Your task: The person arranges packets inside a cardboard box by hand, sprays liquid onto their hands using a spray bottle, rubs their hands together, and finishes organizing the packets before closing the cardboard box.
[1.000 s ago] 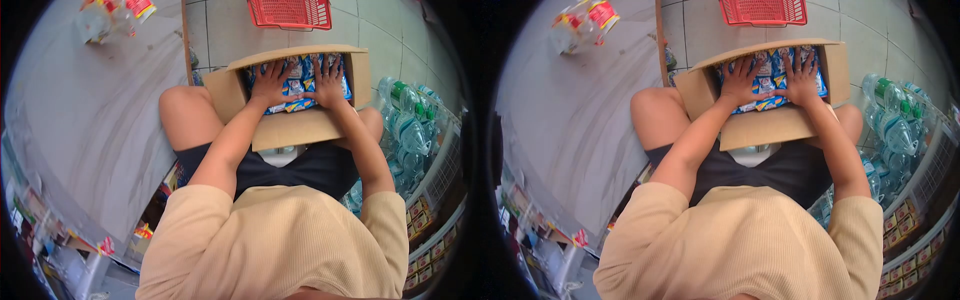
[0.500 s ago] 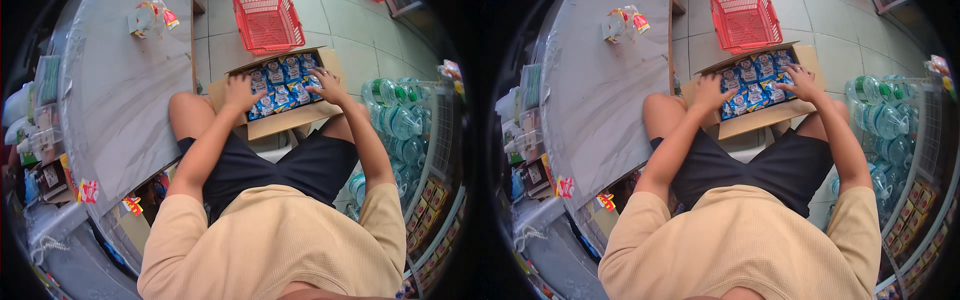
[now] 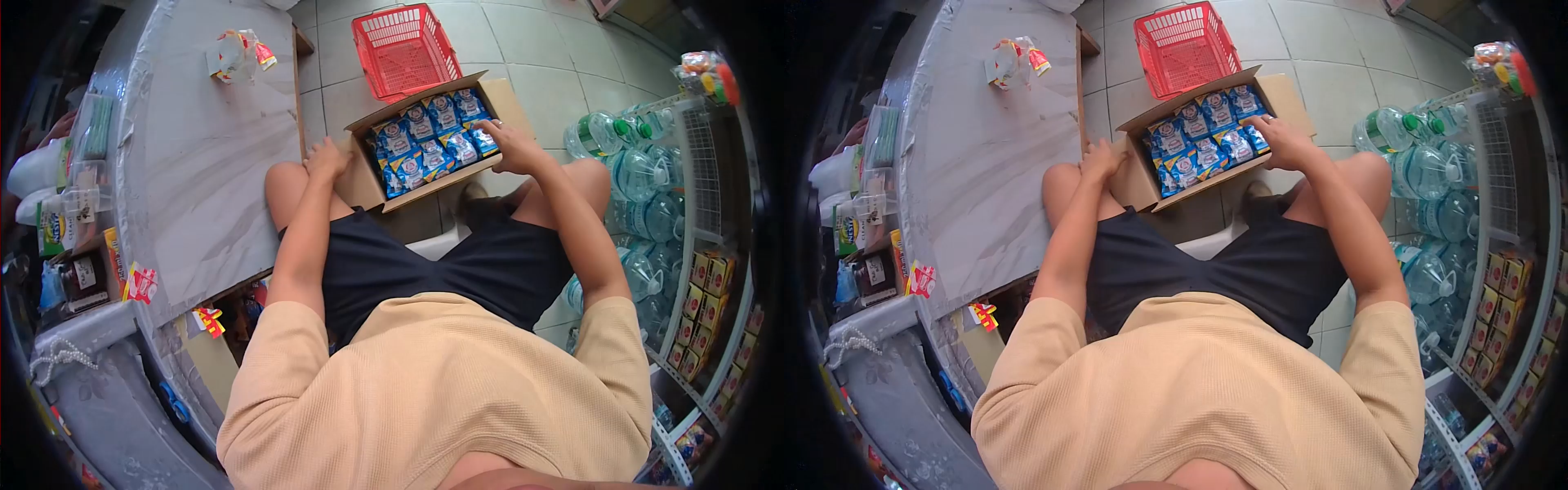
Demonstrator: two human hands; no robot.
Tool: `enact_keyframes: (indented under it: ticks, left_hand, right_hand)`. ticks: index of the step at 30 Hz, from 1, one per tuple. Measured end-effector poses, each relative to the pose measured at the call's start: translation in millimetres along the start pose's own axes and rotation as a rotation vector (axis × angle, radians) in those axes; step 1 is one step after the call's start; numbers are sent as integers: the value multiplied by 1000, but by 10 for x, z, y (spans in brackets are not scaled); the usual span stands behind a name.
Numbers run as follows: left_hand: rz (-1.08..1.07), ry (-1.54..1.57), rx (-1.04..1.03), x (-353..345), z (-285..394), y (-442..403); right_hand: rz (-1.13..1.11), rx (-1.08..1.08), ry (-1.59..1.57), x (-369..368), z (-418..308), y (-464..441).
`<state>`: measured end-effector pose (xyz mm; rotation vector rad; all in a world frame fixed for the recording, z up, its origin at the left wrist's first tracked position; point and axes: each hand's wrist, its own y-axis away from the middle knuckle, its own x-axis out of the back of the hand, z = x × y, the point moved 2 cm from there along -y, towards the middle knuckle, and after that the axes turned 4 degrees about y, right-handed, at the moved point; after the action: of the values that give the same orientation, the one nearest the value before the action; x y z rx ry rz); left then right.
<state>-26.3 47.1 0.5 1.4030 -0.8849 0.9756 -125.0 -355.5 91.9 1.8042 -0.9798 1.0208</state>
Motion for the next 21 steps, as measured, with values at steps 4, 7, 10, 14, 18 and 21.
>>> enact_keyframes:
  ticks: [4, 7, 10, 14, 18, 21]
  left_hand:
    - [139, 393, 109, 110, -69, -3]
    - [218, 515, 85, 147, -135, -84]
    - [293, 635, 67, 141, -159, -86]
    - [322, 786, 11, 244, -170, -60]
    - [273, 1253, -66, 267, -147, -92]
    - [200, 1431, -99, 311, -81, -98]
  right_hand:
    - [83, -91, -11, -50, -7, 29]
    - [126, -131, -30, -205, 105, -12]
    - [162, -170, -50, -303, 184, -23]
    - [294, -202, 173, -282, 77, -140]
    - [193, -277, 206, -245, -11, -230]
    - [183, -292, 215, -266, 30, -252]
